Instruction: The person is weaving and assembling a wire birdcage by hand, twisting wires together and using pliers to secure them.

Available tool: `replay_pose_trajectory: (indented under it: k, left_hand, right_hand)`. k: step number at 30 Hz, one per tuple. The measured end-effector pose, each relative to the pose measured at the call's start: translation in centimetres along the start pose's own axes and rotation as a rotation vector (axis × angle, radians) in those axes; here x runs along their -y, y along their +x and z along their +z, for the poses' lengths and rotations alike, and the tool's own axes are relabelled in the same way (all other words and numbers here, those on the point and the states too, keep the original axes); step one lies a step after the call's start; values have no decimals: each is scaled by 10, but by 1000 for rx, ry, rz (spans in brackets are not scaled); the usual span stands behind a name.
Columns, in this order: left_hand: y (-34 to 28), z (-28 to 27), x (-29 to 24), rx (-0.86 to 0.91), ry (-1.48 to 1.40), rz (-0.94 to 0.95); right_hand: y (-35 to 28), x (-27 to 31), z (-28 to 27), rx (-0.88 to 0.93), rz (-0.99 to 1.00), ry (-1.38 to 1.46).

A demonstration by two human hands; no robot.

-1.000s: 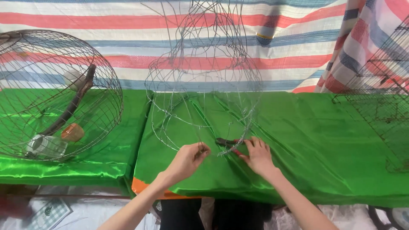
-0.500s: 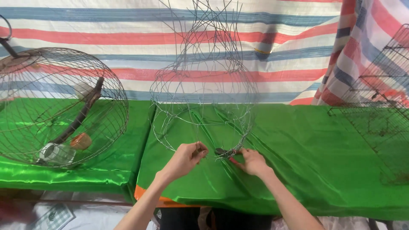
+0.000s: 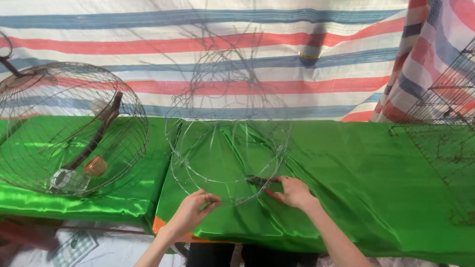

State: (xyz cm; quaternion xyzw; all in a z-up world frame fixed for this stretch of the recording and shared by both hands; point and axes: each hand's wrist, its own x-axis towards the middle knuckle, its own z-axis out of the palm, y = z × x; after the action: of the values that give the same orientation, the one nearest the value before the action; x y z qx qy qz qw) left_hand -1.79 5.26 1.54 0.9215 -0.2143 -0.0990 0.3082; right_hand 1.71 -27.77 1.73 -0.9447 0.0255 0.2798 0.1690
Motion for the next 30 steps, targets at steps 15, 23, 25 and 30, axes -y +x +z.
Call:
replay_pose_trajectory:
  k: [15,23,25,30]
  left_hand:
    - [-2,5,7,-47,-86,172]
    - [3,6,6,-32,-60,152]
    - [-3,6,1,-2,-46,109]
    - [0,-3,-5,-15,-26,114]
  right_hand:
    - [18,-1,7,67,68,-99]
    - [26,0,4,67,110,-145]
    - [20,-1,7,97,102,-131]
    - [14,-9,-15,158,2,39]
